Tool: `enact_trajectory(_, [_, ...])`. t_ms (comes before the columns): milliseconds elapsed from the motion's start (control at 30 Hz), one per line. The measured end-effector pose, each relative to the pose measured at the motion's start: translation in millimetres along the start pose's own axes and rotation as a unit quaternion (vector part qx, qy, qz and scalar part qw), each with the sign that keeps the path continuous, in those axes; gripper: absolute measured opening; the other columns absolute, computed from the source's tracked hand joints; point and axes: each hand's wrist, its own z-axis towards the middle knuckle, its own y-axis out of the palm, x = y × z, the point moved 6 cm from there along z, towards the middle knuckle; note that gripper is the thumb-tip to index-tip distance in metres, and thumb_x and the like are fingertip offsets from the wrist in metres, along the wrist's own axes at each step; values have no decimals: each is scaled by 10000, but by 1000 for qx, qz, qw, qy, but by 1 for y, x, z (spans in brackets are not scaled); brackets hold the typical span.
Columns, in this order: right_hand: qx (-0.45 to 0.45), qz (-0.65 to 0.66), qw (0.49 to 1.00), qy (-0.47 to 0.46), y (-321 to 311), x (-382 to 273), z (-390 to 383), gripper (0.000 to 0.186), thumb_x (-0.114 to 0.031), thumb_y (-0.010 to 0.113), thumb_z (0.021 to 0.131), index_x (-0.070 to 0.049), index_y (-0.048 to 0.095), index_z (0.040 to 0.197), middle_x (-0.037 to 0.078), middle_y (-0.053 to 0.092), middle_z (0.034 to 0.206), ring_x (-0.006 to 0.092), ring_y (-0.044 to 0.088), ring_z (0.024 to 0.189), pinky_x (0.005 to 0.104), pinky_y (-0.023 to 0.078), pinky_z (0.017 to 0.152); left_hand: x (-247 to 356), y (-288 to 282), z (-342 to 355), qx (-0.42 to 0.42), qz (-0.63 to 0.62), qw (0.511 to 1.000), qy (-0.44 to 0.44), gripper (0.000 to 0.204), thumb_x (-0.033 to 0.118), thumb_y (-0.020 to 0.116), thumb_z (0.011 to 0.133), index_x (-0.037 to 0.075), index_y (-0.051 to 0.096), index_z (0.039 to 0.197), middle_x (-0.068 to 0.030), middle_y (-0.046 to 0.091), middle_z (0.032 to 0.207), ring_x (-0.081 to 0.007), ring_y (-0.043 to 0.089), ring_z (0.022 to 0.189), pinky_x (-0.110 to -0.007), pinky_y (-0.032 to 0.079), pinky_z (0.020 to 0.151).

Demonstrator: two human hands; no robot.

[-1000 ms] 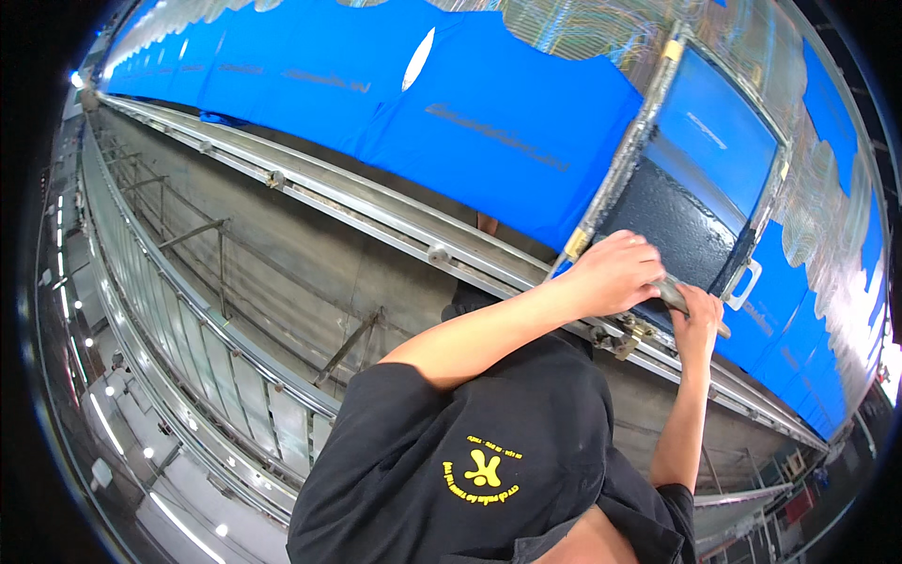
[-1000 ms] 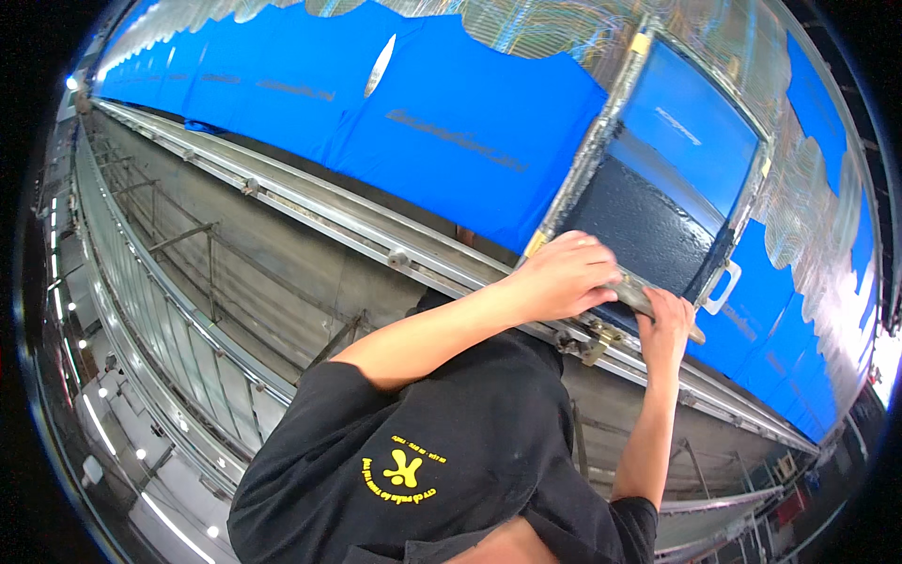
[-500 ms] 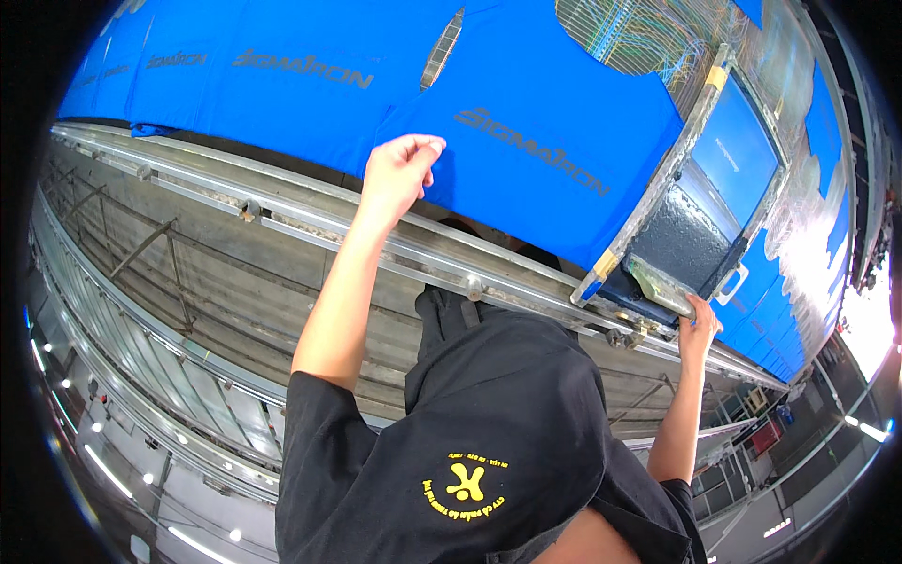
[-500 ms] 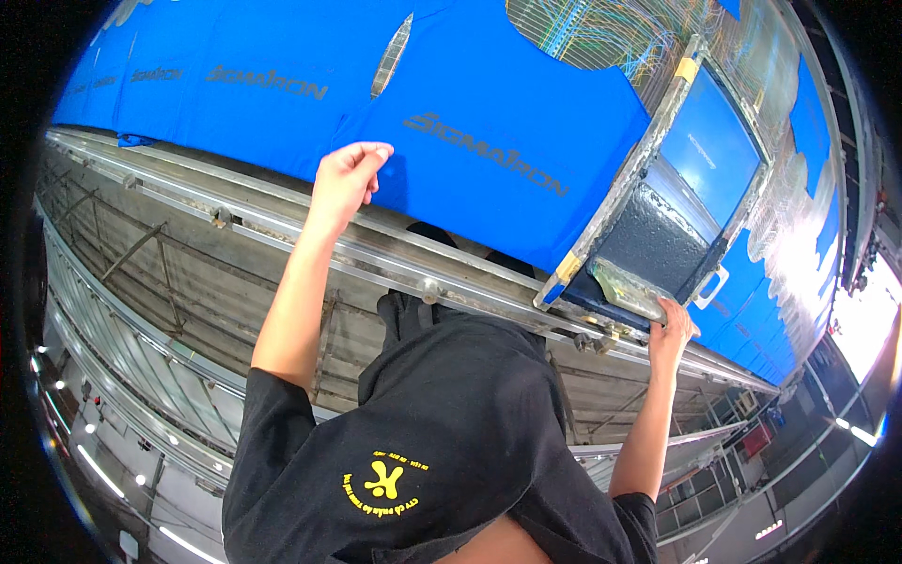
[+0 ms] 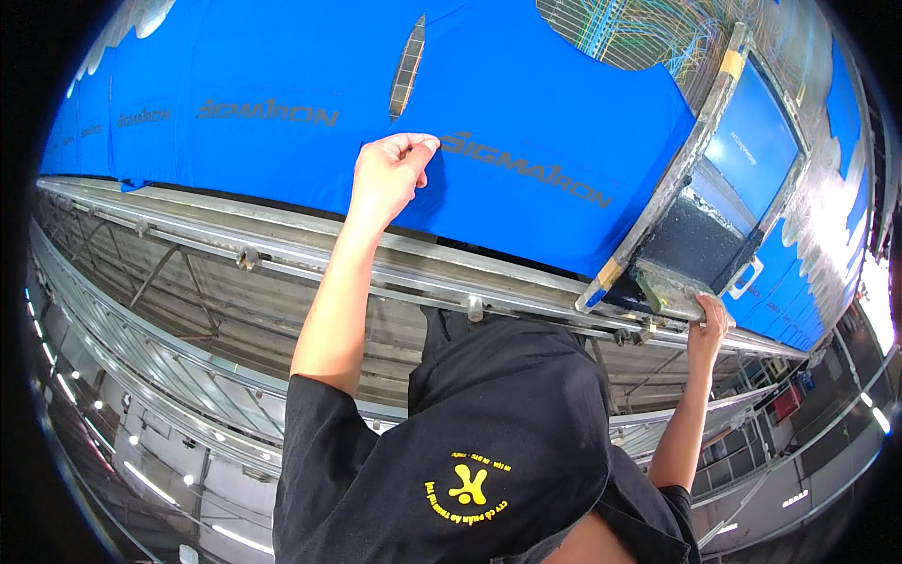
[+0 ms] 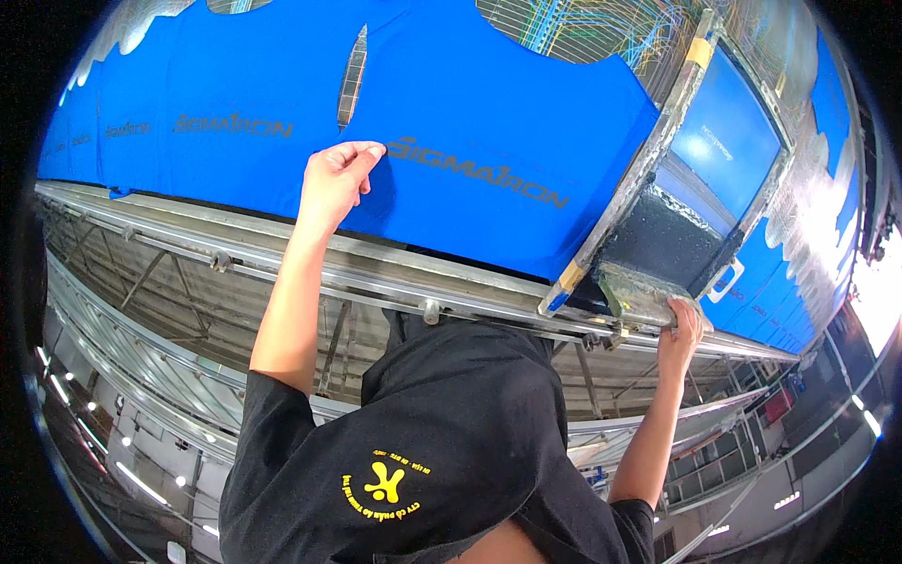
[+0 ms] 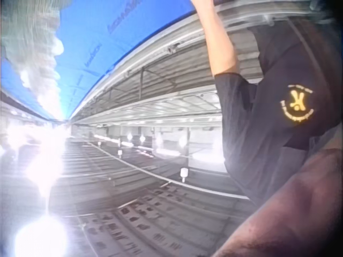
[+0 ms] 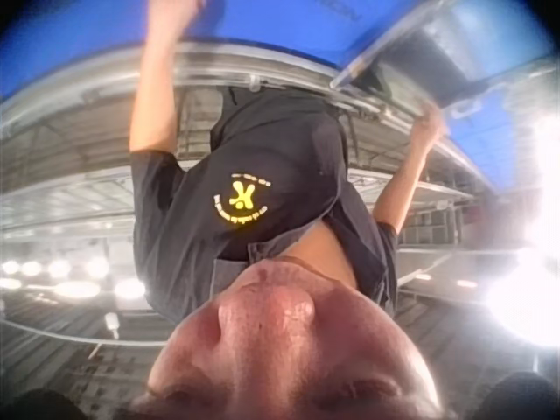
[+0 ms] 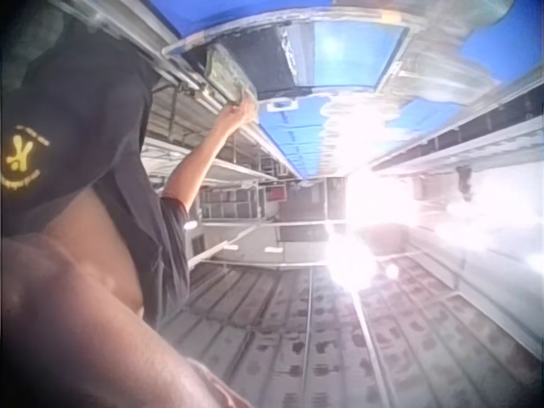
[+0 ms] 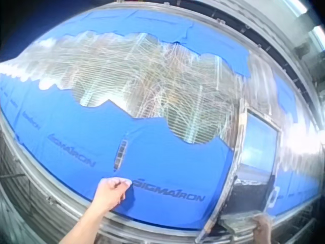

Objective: The person uses a squeegee to spread ink across a screen printing frame over a blue fabric. They repeatedly pull the squeegee across the screen, lift it, and reposition it to cover different areas of the fabric.

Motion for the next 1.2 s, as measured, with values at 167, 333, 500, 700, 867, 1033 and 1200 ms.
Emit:
enact_trajectory(167, [-2, 0, 1000, 11, -2, -1, 3, 622, 100, 634, 678, -100, 724, 1261, 114, 691, 1334, 338, 585, 1335, 459, 355, 1198, -13, -3, 9, -65, -233, 970, -36, 177, 182, 736, 982, 27, 795, 1043, 22, 599, 650, -46, 504, 531, -236, 383, 486])
enact_trajectory(333, [-3, -7, 1000, 9, -1, 3, 1, 632, 97, 640, 671, -108, 723, 1264, 104, 691, 1344, 327, 579, 1347, 456, 345, 1207, -8, -17, 1, -1, -156, 987, -33, 201, 212, 739, 991, 29, 788, 1057, 46, 532, 610, -45, 439, 490, -240, 352, 481])
enact_trajectory(500, [-6, -5, 1000, 10, -1, 5, 2, 642, 98, 641, 673, -115, 717, 1274, 94, 689, 1354, 320, 575, 1358, 454, 340, 1212, -7, -5, 1, 5, -75, 997, -22, 173, 222, 751, 992, 68, 813, 1040, 54, 565, 625, -29, 462, 504, -222, 343, 462])
enact_trajectory(700, [-10, -9, 1000, 21, 4, 10, 0, 643, 92, 658, 675, -118, 716, 1279, 91, 687, 1358, 319, 574, 1361, 459, 340, 1211, -7, -7, -1, 13, -123, 992, -19, 201, 245, 773, 967, 45, 791, 964, 37, 584, 637, -42, 478, 515, -231, 352, 468])
enact_trajectory(867, [5, -23, 1000, 10, -4, -7, 4, 588, 118, 657, 691, -81, 723, 1240, 110, 713, 1300, 336, 604, 1313, 445, 380, 1184, -13, -20, 0, 34, -46, 998, -1, 371, 349, 791, 957, 44, 700, 767, -6, 626, 639, -71, 545, 527, -261, 430, 498])
enact_trajectory(1033, [0, -15, 1000, 8, -2, -2, 4, 620, 106, 659, 673, -103, 722, 1253, 100, 699, 1323, 328, 592, 1325, 453, 365, 1193, -8, -12, 4, 48, 86, 995, -13, 457, 403, 808, 947, 55, 662, 690, -16, 642, 613, -73, 581, 538, -270, 463, 514])
enact_trajectory(1200, [4, -12, 1000, 3, -1, -1, 2, 626, 99, 645, 664, -109, 723, 1248, 97, 695, 1324, 327, 591, 1324, 458, 364, 1190, -3, -10, 2, 42, 95, 995, -2, 443, 411, 805, 949, 50, 693, 717, -15, 641, 611, -69, 582, 540, -266, 463, 509])
